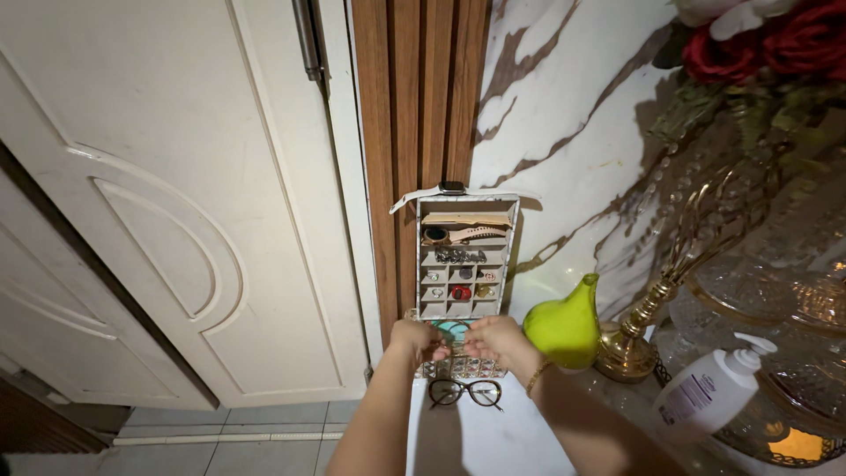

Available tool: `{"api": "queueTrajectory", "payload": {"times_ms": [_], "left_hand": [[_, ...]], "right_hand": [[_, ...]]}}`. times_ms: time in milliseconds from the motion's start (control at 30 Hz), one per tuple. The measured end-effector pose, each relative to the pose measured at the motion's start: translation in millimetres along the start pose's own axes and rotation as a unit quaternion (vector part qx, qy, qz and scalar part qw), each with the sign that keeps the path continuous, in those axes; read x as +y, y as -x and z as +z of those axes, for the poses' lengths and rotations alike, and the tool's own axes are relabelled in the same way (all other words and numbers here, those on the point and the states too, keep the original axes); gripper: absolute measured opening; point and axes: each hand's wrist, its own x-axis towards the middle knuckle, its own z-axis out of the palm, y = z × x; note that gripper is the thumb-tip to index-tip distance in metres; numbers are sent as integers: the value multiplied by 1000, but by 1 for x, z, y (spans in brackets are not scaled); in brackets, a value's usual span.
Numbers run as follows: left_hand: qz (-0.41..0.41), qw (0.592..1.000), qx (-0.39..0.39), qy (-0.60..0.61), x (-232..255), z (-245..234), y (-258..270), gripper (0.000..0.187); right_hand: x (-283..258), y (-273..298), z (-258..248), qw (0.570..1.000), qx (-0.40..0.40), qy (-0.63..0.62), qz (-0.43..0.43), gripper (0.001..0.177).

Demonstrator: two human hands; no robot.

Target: The person opens a wall-mounted jewelry organizer and handles several small accessories. They pick up a red ring, a silver bracelet, and a gold chain, briefly trying them on or inspecting them, then place them back into the organizer compartments.

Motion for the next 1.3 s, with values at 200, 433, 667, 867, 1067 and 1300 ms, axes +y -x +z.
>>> {"api": "queueTrajectory", "payload": {"times_ms": [200,433,667,867,1067,1300], "left_hand": [[37,992,101,59,-8,4,-22,4],[46,999,-3,23,-18,2,-40,10],[115,986,35,-116,-31,-1,-73,2],[174,968,17,-180,-34,1,-77,8],[126,988,38,-80,-22,13,-45,6],[131,980,51,-138,-18,26,-36,3]], "right_hand": [[2,-10,14,999,44,-29,-5,22],[-2,-17,11,994,101,38,-20,18],[-10,-24,-31,993,87,59,-45,22],[-13,-22,-49,987,119,96,-40,22],[9,-42,-59,987,133,79,-40,19],[16,-49,-62,987,131,78,-46,17]]}}
